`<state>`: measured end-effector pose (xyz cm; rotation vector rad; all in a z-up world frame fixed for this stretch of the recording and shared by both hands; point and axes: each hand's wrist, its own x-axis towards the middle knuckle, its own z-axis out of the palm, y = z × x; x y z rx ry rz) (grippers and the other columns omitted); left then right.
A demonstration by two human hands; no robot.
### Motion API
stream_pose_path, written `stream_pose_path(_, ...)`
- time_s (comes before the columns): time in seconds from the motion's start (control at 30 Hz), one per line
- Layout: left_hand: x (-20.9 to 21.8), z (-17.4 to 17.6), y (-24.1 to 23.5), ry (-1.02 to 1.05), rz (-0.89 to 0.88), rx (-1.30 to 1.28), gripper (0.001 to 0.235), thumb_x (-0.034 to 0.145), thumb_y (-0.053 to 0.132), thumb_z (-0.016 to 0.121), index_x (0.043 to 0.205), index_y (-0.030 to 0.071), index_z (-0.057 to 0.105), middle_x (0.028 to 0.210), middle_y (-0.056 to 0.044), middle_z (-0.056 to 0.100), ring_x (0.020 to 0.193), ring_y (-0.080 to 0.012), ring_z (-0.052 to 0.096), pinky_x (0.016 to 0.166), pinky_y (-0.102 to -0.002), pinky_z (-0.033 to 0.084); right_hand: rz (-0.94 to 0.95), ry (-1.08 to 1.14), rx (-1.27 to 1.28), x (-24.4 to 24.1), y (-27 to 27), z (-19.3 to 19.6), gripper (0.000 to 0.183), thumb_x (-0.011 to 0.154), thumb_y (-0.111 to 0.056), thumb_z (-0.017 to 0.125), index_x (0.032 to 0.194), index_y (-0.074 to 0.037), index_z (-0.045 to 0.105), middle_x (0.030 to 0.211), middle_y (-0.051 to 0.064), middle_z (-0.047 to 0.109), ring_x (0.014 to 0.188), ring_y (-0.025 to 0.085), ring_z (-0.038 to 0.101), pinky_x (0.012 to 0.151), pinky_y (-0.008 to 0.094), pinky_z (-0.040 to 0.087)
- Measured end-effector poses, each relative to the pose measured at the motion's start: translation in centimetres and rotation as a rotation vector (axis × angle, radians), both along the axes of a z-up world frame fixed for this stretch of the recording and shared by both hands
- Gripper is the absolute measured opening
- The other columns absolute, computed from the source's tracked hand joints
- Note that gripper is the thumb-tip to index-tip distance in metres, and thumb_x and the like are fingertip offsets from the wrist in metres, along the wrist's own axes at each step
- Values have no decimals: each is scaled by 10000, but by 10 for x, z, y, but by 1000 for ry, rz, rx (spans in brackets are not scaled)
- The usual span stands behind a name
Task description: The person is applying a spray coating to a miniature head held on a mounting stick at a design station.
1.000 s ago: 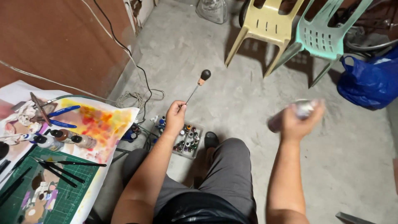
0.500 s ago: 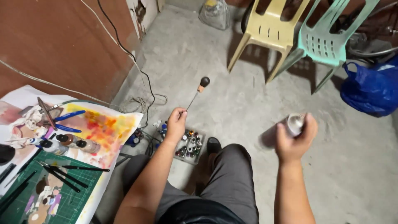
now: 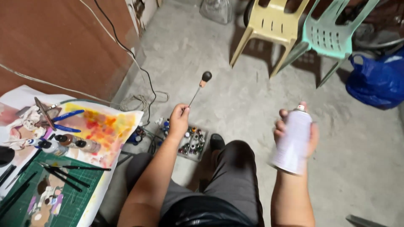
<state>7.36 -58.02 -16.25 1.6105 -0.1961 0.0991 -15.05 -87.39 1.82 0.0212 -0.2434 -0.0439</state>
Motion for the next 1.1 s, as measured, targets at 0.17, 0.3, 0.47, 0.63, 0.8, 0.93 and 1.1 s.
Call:
stream_pose_path(0.17,8,21,-7,26,44,-30,110,1030,73,624,1113,103,691,995,-45,739,995,-71,620,952,-331,513,-1535,50,-1925,40,4,-76,777,757,-116,902,1406,40,503,1281,262,533,1196,450,543,1053,547,418)
stream_pose_path(0.3,49,-10,-23,24,87,9,101,1031,93,636,1116,71,687,1034,-106,747,1039,-161,677,970,-395,519,-1387,317,-1713,60,10,-96,776,832,-69,835,1508,-33,456,1382,181,481,1285,287,489,1155,432,350)
stream_pose_path(0.47,121,3,-47,-5,171,122,97,1006,139,666,1087,144,720,1025,-63,757,954,-200,737,890,-378,579,-1490,-20,-1513,90,6,-12,839,872,5,814,1540,29,307,1362,207,469,1254,264,494,1165,404,349)
stream_pose_path(0.63,186,19,-72,-36,193,159,87,995,158,668,1059,151,726,1016,-77,763,952,-246,749,858,-395,591,-1570,-104,-1522,122,20,24,825,842,16,840,1498,64,340,1308,239,479,1203,316,497,1138,425,350)
stream_pose_path(0.8,240,9,-92,-59,194,176,88,987,140,662,1045,145,728,1021,-95,768,972,-265,749,878,-402,589,-1497,3,-1639,182,34,-12,749,830,-51,871,1450,41,462,1273,202,499,1191,325,532,1110,455,377)
stream_pose_path(0.93,259,-6,-94,-83,204,192,83,979,132,665,1040,119,720,995,-126,764,967,-306,747,879,-430,590,-1511,13,-1767,207,31,-20,703,845,-54,877,1430,40,499,1244,230,531,1154,431,562,1058,508,425)
stream_pose_path(1.1,290,-25,-99,-74,211,200,87,973,136,659,1031,151,723,951,-99,763,907,-266,751,843,-407,596,-1574,71,-1735,230,11,-4,753,855,-32,897,1478,14,477,1303,216,509,1221,376,548,1105,469,398)
